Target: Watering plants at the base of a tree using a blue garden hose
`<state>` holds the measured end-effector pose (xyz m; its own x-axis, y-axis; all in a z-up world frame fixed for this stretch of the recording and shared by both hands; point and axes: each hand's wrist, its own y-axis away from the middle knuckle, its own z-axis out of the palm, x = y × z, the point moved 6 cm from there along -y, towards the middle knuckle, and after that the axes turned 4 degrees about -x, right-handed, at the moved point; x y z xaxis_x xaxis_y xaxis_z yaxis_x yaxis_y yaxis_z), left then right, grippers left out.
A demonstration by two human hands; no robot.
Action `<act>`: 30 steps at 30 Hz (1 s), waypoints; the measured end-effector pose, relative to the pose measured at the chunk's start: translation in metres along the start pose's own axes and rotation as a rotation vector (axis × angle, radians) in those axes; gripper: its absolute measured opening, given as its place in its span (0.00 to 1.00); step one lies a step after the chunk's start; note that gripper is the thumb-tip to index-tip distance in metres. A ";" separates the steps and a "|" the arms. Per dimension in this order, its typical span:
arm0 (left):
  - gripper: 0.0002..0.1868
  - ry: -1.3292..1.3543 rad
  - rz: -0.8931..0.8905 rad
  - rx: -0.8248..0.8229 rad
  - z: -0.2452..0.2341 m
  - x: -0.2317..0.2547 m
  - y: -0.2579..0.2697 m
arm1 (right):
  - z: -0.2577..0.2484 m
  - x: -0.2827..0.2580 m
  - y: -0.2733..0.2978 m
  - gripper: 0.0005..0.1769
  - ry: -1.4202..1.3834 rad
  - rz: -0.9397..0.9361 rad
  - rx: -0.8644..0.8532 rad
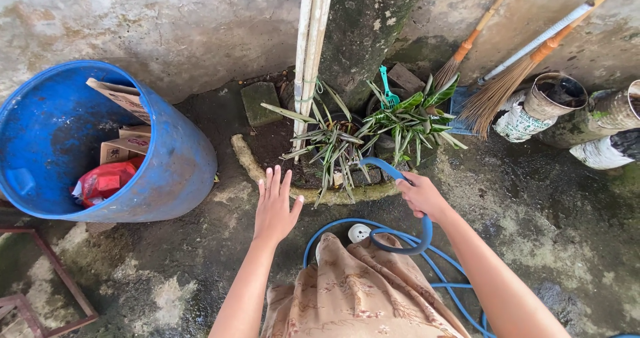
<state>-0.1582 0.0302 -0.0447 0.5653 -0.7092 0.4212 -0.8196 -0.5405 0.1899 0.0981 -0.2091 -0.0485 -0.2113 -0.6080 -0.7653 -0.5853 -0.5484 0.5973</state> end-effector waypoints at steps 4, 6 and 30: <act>0.36 0.000 0.009 -0.004 0.001 0.000 -0.005 | -0.005 0.005 -0.009 0.26 -0.039 -0.018 0.014; 0.37 -0.027 0.012 0.003 -0.002 0.002 -0.006 | -0.004 -0.007 -0.006 0.27 -0.082 -0.059 0.046; 0.36 -0.016 -0.085 0.024 -0.023 0.010 -0.022 | -0.041 -0.134 -0.032 0.27 -0.122 -0.274 0.116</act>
<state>-0.1363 0.0450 -0.0245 0.6346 -0.6671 0.3903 -0.7661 -0.6097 0.2034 0.1775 -0.1338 0.0449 -0.1217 -0.3696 -0.9212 -0.7171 -0.6089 0.3391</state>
